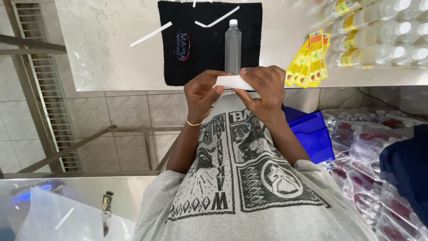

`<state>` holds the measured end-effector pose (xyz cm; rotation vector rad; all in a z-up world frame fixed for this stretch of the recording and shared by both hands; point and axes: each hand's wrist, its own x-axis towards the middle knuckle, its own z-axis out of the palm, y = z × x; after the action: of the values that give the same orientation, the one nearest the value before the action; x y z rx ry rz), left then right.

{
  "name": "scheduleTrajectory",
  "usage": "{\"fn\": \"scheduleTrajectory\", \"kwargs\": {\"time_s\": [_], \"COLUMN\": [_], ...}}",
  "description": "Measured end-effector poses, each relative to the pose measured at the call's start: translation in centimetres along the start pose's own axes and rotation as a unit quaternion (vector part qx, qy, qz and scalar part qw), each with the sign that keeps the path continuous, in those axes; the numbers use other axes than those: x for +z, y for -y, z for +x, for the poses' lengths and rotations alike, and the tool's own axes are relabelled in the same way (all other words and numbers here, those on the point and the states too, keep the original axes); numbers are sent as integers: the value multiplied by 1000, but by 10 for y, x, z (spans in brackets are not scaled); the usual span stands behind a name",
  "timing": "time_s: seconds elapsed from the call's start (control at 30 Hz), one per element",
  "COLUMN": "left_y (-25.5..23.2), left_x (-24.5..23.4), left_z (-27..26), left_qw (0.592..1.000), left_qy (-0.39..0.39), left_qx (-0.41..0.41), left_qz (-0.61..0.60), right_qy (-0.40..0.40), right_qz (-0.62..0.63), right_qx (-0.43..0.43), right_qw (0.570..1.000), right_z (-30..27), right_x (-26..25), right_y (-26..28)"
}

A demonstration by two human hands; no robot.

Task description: Manually applying adhesive labels to plastic water bottles at a production workbench.

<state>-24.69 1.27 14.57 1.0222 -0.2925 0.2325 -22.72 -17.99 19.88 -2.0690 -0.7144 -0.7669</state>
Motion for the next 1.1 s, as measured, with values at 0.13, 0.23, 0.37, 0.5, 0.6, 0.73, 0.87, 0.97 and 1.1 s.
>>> {"fn": "scheduleTrajectory", "kwargs": {"time_s": [0.13, 0.23, 0.37, 0.5, 0.6, 0.73, 0.87, 0.97, 1.1], "left_y": [6, 5, 0, -12, -4, -16, -12, -14, -23], "left_x": [0, -7, -10, -6, -19, -11, -16, -17, -6], "left_z": [-4, 0, 5, 9, 3, 2, -1, -2, -2], "left_qw": [997, 993, 989, 987, 984, 983, 981, 979, 983], "left_qy": [-72, -101, -125, -123, -124, -115, -117, -100, -69], "left_qx": [0, 6, 19, 16, 14, -14, -16, -40, -56], "left_qz": [-37, -58, -81, -97, -127, -145, -157, -171, -159], "right_qy": [3, 18, 15, 2, -16, -43, -58, -77, -137], "right_qz": [22, 23, 18, 65, 88, 128, 148, 233, 301], "right_qx": [-3, -3, 13, 41, 51, 34, 20, 42, 97], "right_qw": [1000, 1000, 1000, 997, 995, 990, 987, 969, 939], "right_z": [12, 21, 16, 11, 12, 10, 1, -16, -24], "right_x": [-10, -24, -37, -45, -49, -57, -57, -53, -48], "right_y": [2, 3, -4, -5, -3, -9, -16, -24, -16]}}
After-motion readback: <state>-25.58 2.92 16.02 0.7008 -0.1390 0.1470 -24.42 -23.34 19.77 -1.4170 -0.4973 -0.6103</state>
